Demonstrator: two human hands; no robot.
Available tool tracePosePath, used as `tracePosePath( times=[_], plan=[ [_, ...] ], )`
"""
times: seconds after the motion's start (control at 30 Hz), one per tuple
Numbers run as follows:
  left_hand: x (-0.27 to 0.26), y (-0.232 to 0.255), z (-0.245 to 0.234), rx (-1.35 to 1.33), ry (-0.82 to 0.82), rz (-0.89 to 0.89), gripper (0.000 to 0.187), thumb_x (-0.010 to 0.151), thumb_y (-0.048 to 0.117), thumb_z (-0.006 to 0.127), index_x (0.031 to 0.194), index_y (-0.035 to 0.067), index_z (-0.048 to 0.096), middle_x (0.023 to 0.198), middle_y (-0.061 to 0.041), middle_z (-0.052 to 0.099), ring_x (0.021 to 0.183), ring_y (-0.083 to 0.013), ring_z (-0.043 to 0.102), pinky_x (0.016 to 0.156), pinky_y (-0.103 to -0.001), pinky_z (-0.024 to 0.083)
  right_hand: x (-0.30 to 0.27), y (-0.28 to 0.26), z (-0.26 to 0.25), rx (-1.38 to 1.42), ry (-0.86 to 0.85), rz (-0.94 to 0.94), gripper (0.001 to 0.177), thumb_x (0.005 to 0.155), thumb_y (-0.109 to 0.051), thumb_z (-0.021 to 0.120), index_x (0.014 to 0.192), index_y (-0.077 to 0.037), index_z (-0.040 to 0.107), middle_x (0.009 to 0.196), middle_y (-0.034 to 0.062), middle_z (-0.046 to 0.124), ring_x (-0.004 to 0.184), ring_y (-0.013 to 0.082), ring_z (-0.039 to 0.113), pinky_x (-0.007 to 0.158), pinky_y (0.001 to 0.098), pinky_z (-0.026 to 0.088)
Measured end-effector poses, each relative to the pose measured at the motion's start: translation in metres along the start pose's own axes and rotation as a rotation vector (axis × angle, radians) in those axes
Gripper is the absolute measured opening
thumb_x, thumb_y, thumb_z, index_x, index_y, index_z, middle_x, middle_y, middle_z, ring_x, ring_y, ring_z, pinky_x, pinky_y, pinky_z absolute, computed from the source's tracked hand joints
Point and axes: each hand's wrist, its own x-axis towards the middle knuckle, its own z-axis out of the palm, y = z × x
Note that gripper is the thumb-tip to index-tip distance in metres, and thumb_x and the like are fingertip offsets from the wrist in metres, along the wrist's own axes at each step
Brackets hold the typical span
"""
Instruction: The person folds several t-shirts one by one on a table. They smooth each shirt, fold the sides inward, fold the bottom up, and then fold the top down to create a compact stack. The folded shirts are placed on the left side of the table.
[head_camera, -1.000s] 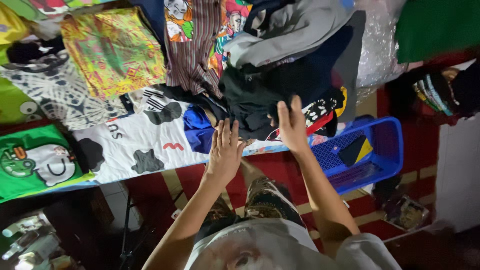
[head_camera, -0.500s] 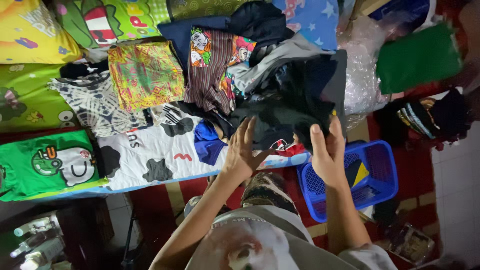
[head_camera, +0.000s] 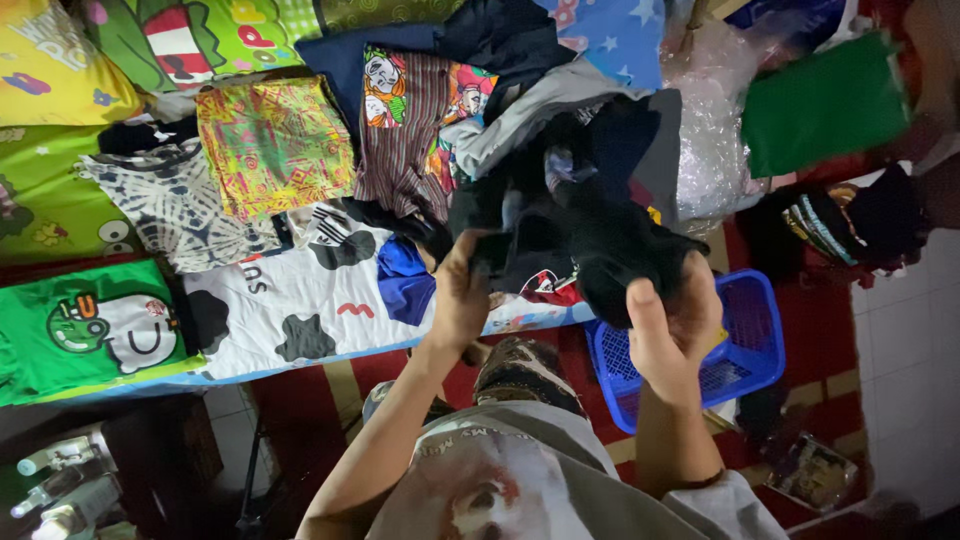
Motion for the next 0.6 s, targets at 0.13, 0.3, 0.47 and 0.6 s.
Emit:
tracePosePath(
  times=[0.13, 0.3, 0.47, 0.6],
  plan=[
    [-0.008, 0.037, -0.011, -0.094, 0.001, -0.078, 0.04, 0.094, -0.012, 0.044, 0.13, -0.001, 0.058, 0.099, -0.006, 0.067, 0.083, -0.0106, 0.056, 0.077, -0.023, 0.048, 0.01, 0.036, 0.0, 0.187, -0.034, 0.001, 0.041, 0.108, -0.017, 0.07, 0.14, 0.005, 0.059, 0.123, 0.0056, 0.065, 0.105, 0.0082, 0.06, 0.096, 0.0215, 0.046],
    [-0.029, 0.096, -0.037, -0.106, -0.115, -0.065, 0.023, 0.105, -0.007, 0.053, 0.127, -0.002, 0.057, 0.104, -0.009, 0.065, 0.095, -0.0119, 0.055, 0.087, -0.026, 0.048, 0.018, 0.088, 0.017, 0.18, -0.163, -0.099, 0.089, 0.092, -0.023, 0.084, 0.159, 0.001, 0.031, 0.15, 0.0096, 0.052, 0.136, 0.02, 0.054, 0.12, 0.0327, 0.042],
    [-0.066, 0.132, -0.066, -0.367, -0.189, 0.011, 0.033, 0.105, -0.004, 0.049, 0.138, -0.006, 0.043, 0.13, -0.014, 0.062, 0.115, -0.0167, 0.059, 0.104, -0.03, 0.047, 0.023, 0.174, 0.057, -0.029, -0.378, -0.253, 0.107, 0.068, -0.013, 0.085, 0.156, -0.001, 0.026, 0.152, 0.0126, 0.043, 0.145, 0.0226, 0.042, 0.126, 0.0364, 0.029],
    [-0.095, 0.13, -0.094, -0.541, -0.145, -0.256, 0.045, 0.101, -0.006, 0.056, 0.145, -0.008, 0.047, 0.128, -0.016, 0.064, 0.105, -0.0171, 0.061, 0.091, -0.031, 0.052, -0.014, 0.23, 0.094, 0.184, -0.771, 0.45, 0.083, 0.075, -0.004, 0.073, 0.148, -0.004, 0.033, 0.124, 0.005, 0.053, 0.108, 0.0152, 0.051, 0.092, 0.0301, 0.041]
  ],
)
